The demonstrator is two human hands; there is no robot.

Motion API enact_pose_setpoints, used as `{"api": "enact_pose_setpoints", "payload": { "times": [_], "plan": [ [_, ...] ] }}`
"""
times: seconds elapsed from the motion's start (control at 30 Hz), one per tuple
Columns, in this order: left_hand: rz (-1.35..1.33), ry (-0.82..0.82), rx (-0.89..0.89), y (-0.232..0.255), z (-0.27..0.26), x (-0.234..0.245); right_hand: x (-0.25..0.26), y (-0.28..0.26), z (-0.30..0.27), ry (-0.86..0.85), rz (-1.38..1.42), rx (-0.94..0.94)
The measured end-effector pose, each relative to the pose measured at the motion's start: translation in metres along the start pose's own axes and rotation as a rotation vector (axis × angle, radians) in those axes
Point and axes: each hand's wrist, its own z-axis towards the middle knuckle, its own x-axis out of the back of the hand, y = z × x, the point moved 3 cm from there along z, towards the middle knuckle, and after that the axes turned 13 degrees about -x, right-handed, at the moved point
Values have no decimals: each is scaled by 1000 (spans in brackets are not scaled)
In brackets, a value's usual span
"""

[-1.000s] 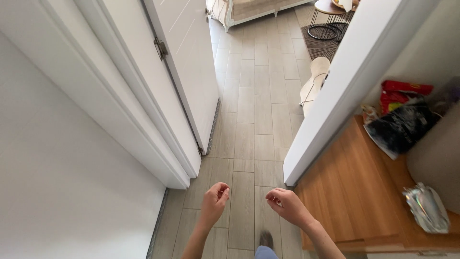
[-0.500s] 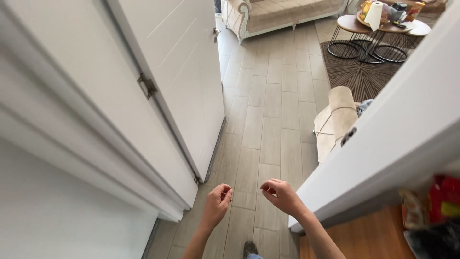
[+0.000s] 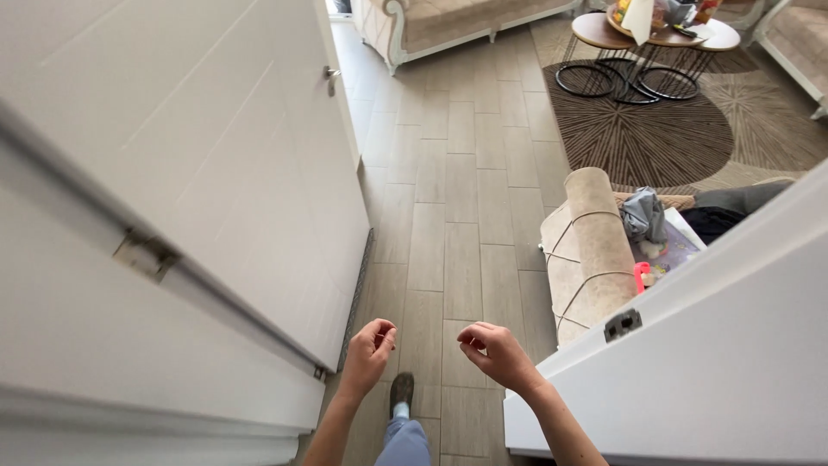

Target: The person collects trash from a small bathroom bin, transfers it to a larger bag on the balcony, ties the bag, and carries it through the house to the front exit.

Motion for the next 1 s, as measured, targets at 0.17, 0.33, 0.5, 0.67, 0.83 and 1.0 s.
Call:
{"api": "enact_pose_setpoints", "payload": {
  "times": [0.17,0.33,0.5,0.67,0.83,1.0],
  "plan": [
    [-37,-22,-6,-40,114,0,27,17,86,44,-7,-64],
    [-50,-59,-59,-79,238,6,63,19,198,97,-36,-122],
    [-40,-121,-42,-101,367,17,108,4,312,135,-21,-160],
    [-69,-151,-39,-123,472,14,133,19,402,153,8,-220],
    [-87,-164,-6,-139,556,6,155,43,490,156,25,-227],
    [-74,-145,3,-163,635,-10,182,62,585,131,9,-166]
  ]
}}
